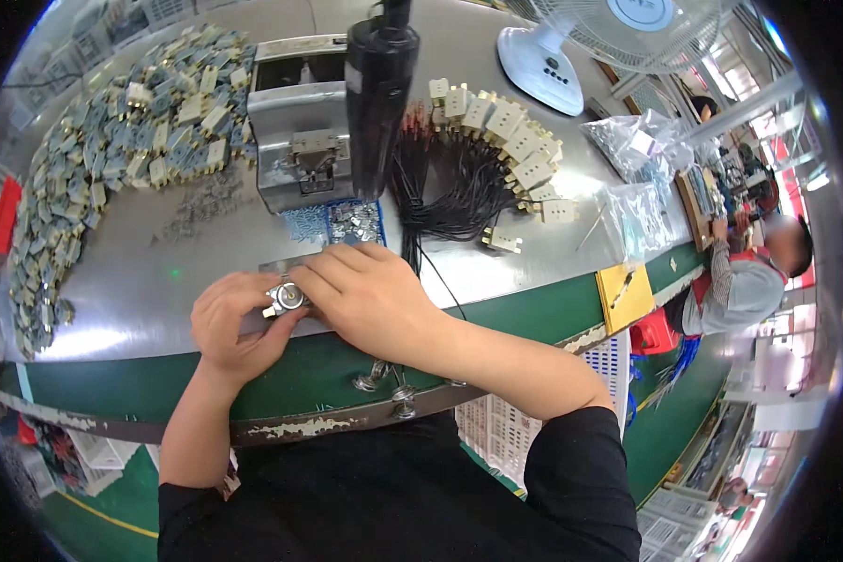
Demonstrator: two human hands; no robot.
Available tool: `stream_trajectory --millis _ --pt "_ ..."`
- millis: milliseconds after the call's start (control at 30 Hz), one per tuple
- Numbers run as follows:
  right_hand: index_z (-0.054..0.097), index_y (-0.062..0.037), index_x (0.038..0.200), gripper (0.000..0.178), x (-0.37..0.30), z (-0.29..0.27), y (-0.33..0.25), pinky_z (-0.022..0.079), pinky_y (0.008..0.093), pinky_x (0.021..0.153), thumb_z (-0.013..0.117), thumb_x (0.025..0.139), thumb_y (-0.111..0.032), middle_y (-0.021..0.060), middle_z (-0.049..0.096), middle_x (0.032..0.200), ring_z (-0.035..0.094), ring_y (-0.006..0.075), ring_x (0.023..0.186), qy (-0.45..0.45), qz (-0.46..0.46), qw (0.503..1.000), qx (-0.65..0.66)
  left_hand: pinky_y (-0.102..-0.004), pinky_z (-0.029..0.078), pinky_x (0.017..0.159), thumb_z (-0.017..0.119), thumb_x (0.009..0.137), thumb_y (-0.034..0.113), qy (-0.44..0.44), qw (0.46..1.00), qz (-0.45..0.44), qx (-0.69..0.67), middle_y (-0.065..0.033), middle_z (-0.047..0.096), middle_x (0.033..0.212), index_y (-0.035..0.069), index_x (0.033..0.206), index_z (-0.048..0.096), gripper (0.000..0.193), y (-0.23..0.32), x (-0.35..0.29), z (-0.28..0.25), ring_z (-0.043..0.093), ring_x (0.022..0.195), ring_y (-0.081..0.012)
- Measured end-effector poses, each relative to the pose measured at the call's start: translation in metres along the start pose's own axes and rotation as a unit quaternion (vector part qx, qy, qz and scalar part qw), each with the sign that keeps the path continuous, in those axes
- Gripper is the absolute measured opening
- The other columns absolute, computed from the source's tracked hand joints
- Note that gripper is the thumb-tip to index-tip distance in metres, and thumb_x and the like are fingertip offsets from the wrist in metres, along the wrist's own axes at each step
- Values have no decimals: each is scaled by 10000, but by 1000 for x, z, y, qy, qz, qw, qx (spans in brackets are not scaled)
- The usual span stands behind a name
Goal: Assembling small electronic components and fastening them with an electric screwdriver.
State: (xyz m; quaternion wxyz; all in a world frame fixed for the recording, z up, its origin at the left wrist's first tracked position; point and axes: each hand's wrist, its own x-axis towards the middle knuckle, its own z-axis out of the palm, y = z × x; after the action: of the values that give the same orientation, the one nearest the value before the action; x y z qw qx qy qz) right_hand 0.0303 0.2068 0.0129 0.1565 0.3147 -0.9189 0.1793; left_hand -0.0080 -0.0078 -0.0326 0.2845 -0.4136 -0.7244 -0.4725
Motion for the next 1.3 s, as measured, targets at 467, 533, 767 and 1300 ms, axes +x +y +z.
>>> stream_trajectory --millis 467,533,767,1300 --pt "645 -60 1367 728 -12 -109 139 338 539 1174 790 869 -570 184 586 1418 439 418 1418 176 223 836 -469 -406 615 810 852 820 183 -114 979 31 -169 -135 786 975 29 1018 726 281 9 -3 11 767 849 -293" --pt "647 -79 1371 666 -13 -107 138 354 540 1171 821 868 -480 163 585 1435 451 426 1412 197 230 846 -439 -407 621 807 834 805 122 -125 972 2 -198 -91 780 874 42 918 741 167 11 -7 14 756 779 -258" --pt "759 -86 1015 235 -60 -88 93 583 423 777 838 794 -91 91 743 1006 723 323 905 130 -10 984 -121 -409 622 811 808 824 67 -118 958 -63 -254 -76 773 819 46 903 744 104 19 -8 17 748 731 -236" --pt "660 48 1308 377 -37 -56 45 603 359 777 728 974 -113 162 776 1033 767 243 936 36 242 809 535 -409 619 831 832 889 144 -106 877 -225 -411 -170 767 969 -16 1306 601 503 41 2 19 764 849 -286"
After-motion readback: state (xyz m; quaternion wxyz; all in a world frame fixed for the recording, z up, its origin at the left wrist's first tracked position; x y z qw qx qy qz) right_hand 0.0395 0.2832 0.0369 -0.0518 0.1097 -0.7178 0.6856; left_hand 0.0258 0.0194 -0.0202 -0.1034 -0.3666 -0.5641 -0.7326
